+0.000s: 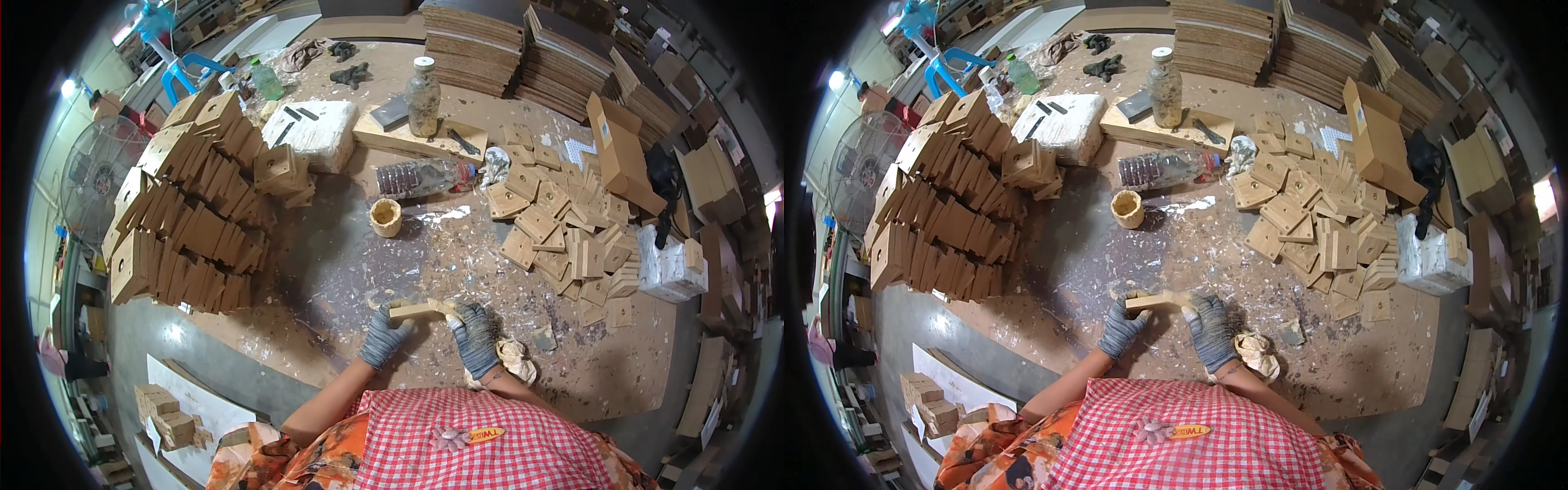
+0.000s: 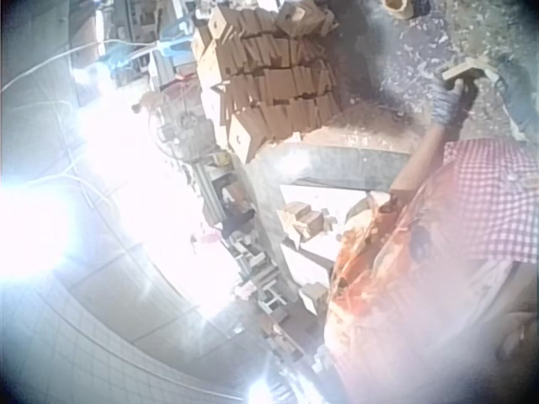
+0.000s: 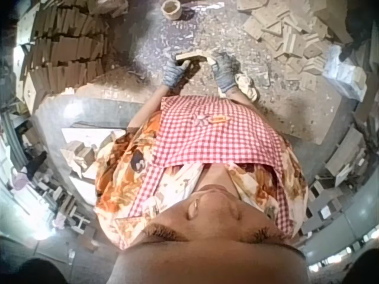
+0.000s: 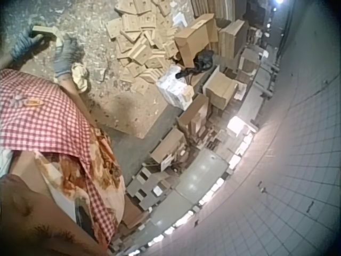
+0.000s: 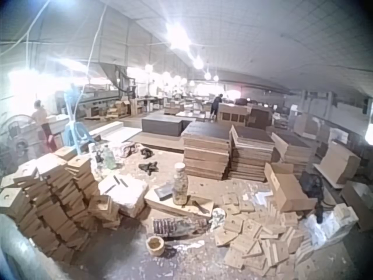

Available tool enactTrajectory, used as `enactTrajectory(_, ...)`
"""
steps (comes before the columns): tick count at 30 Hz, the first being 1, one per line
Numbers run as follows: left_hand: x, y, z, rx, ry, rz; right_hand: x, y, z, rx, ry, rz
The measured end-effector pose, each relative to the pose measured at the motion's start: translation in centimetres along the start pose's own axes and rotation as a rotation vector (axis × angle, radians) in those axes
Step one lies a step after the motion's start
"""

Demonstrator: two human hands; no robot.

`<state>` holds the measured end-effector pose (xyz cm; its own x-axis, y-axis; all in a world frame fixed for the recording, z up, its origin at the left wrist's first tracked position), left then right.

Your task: The person applies paste to wooden blocks by picking them up from the table, rubbing their surfaces and edges with a sponge and cloth, and setting them down.

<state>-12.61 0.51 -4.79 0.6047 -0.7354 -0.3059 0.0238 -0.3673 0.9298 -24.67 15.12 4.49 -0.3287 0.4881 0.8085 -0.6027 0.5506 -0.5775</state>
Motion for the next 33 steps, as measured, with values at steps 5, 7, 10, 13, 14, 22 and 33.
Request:
enactTrajectory(5, -0.3, -0.2, 0.1, 0.011, -0.032, -0.036, -0.5, 3.1, -0.5, -0.086, 0.044, 0.113)
enactTrajectory(7, -0.4, -0.2, -0.1, 0.038, -0.018, -0.023, 0.8, 1.3, 0.0, -0.049, 0.022, 0.083)
enactTrajectory(10, -0.6, 0.7, -0.4, -0.025, 0.003, -0.123, 0.7, 0.7, -0.2, 0.075, 0.06, 0.057)
enactTrajectory(13, -0.8, 0.5, -0.3, 0.041, -0.019, -0.151, 0.9, -0.3, -0.2, 0.112, 0.011, -0.113)
enactTrajectory(14, -0.7, 0.4, -0.3, 0.043, -0.017, -0.13, 1.2, -0.4, 0.1, 0.084, -0.002, -0.049)
enactTrajectory(22, -0.7, 0.4, -0.1, -0.022, -0.046, -0.136, 1.4, -0.4, 0.2, 0.066, -0.016, -0.074)
enactTrajectory(33, -0.4, 0.0, -0.2, 0.026, -0.011, -0.078, -0.5, 2.3, -0.1, -0.03, 0.011, 0.171)
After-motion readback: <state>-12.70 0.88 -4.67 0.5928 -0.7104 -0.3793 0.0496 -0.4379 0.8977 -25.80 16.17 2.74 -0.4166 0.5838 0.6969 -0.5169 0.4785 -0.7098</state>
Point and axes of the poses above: each hand's wrist, its own z-axis towards the middle knuckle, its own x-axis out of the back of the hand, y = z × x, the point moved 9 cm from there along z, towards the middle knuckle, and after that the axes turned 12 degrees about -z, right-handed, at the moved point
